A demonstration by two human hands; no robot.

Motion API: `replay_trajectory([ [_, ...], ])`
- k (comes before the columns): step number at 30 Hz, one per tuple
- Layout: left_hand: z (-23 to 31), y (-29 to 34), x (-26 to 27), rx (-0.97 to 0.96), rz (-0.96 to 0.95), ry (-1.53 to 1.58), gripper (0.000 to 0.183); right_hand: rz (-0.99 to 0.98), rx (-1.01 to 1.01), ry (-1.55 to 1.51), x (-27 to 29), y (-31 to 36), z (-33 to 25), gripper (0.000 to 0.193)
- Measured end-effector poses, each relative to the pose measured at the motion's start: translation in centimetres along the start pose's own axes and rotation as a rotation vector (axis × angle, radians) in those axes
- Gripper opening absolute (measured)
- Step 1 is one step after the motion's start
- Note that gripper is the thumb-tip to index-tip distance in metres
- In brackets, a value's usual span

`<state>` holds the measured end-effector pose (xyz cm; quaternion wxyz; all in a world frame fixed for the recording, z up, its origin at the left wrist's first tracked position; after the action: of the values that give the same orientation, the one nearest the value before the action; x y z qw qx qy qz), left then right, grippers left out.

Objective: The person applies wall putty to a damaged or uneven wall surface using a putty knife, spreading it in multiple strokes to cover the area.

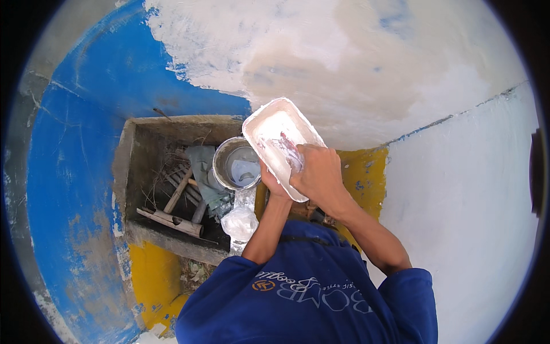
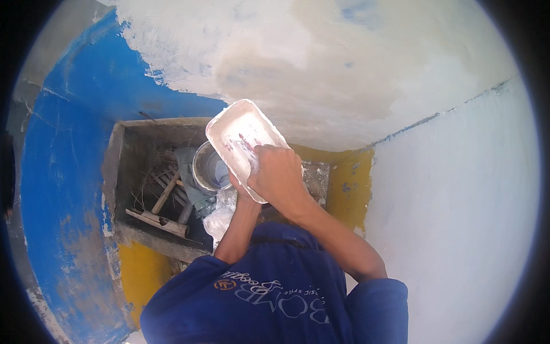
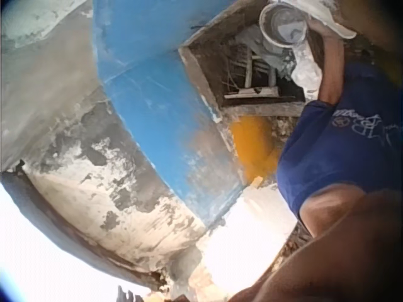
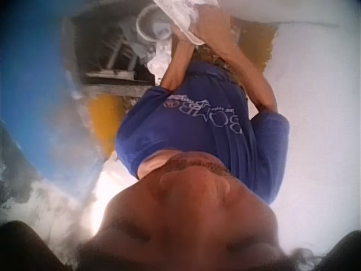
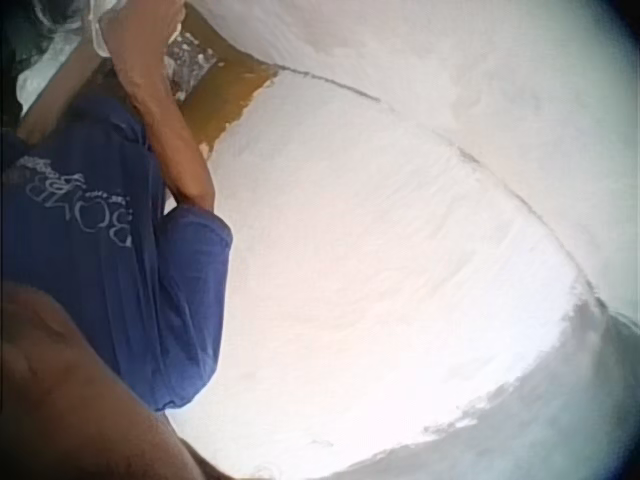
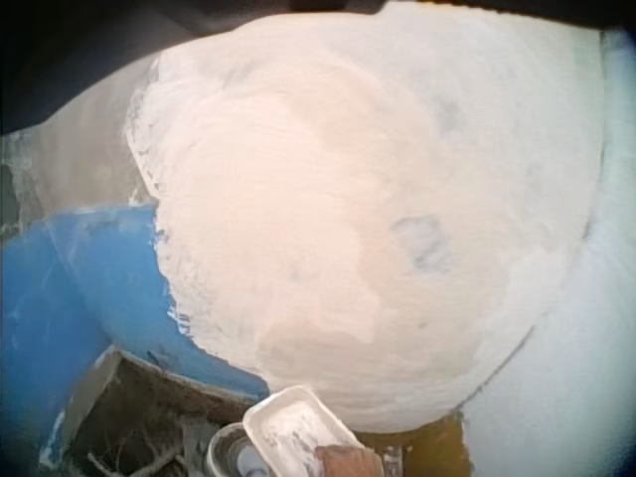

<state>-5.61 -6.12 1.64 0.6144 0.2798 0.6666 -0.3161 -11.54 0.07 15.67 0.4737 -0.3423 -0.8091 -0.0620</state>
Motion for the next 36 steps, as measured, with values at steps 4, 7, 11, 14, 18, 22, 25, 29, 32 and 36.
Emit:
replay_trajectory([
  [4,0.2,0.2,0.2,0.01,0.05,-0.042,0.063,-0.034,-0.114,0.081,0.0,-0.2,-0.3,0.034],
  [7,0.6,-0.1,1.6,-0.032,0.143,-0.053,0.063,-0.086,-0.031,0.079,-1.1,0.6,-0.4,0.032],
  [11,1.1,1.3,1.5,0.052,0.098,-0.057,0.064,-0.098,-0.113,0.087,-0.5,0.9,-0.1,0.03],
  [14,0.9,1.5,1.8,0.058,0.1,-0.067,0.065,-0.07,-0.086,0.109,-0.8,1.6,0.1,0.028],
  [18,0.8,1.7,-0.4,0.108,0.069,-0.089,0.066,0.03,-0.096,0.079,1.5,2.7,0.8,0.024],
  [22,0.2,2.3,-0.3,0.136,0.102,-0.179,0.068,0.173,0.027,0.085,1.5,3.9,1.5,0.02],
  [25,-1.4,2.5,-1.4,0.13,0.087,-0.235,0.07,0.236,0.088,0.152,1.9,3.8,2.3,0.018],
  [29,-3.7,2.1,-2.1,0.103,0.103,-0.233,0.071,0.058,0.088,0.195,3.4,4.7,2.8,0.024],
  [32,-5.3,1.9,-3.8,0.071,0.082,-0.244,0.068,0.235,0.033,0.1,5.4,4.4,4.1,0.023],
  [36,-7.1,1.1,-4.2,0.088,0.037,-0.227,0.066,0.152,0.107,0.064,6.3,5.1,5.1,0.022],
])
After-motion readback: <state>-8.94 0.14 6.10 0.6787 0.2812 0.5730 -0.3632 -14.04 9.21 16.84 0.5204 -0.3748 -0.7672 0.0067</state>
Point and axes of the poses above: each hand's wrist, its own y-axis away from the middle knuckle, its own x-axis out of the back of the hand, z = x × y, the point moved 1 cm from there along -y, towards the middle knuckle, and after that the axes turned 7 degrees about y, right-handed, at the moved point
